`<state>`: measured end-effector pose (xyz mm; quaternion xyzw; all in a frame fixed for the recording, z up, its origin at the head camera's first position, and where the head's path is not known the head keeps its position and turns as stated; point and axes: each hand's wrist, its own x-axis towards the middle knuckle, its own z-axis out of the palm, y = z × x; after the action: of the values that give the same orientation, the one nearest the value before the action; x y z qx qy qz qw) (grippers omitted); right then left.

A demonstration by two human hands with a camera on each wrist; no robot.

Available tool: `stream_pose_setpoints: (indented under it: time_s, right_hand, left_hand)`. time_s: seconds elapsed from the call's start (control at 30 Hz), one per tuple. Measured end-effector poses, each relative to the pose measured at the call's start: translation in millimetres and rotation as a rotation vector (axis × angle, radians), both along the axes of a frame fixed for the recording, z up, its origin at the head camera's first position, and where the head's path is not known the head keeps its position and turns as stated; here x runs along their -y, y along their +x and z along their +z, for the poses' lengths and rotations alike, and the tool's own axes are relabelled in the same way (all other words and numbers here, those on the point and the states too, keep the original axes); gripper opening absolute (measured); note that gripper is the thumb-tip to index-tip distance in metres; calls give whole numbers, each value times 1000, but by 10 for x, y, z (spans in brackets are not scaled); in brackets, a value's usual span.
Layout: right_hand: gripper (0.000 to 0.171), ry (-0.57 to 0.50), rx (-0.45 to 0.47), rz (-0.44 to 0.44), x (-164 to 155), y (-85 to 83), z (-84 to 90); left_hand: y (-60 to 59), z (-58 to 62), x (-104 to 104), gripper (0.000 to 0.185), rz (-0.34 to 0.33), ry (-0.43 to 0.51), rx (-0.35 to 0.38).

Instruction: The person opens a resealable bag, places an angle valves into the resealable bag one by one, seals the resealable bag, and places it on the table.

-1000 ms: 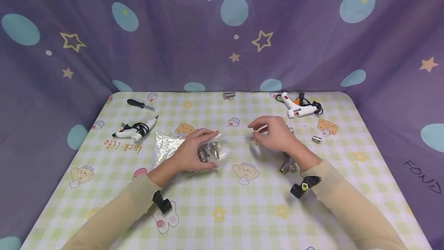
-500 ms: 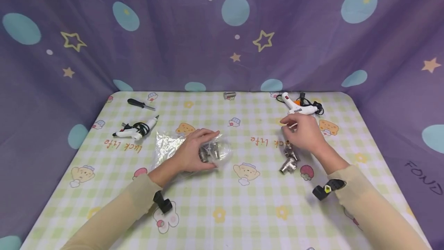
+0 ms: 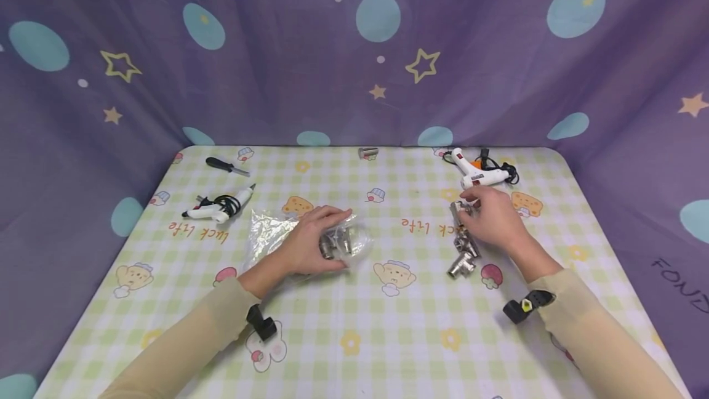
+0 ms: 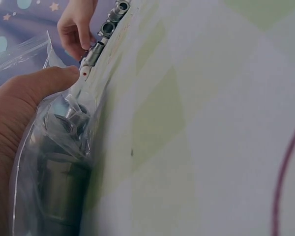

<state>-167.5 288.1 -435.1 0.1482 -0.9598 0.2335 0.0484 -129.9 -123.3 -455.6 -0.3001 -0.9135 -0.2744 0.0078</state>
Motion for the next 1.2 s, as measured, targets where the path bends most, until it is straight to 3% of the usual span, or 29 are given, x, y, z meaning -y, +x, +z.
stream_pose_setpoints:
  time_s: [0.17, 0.83, 1.2]
  right_hand:
    - [43, 28, 46, -43, -20, -4, -38]
    - [32, 16, 78, -91, 92, -25, -126]
    - [30, -35, 14, -51, 146, -80, -137]
  left_hand:
    - [-5, -1, -9, 107, 5, -20, 4]
    - [-14, -36, 2, 105, -5, -11, -7]
    - [-32, -13, -7, 104, -13, 5, 0]
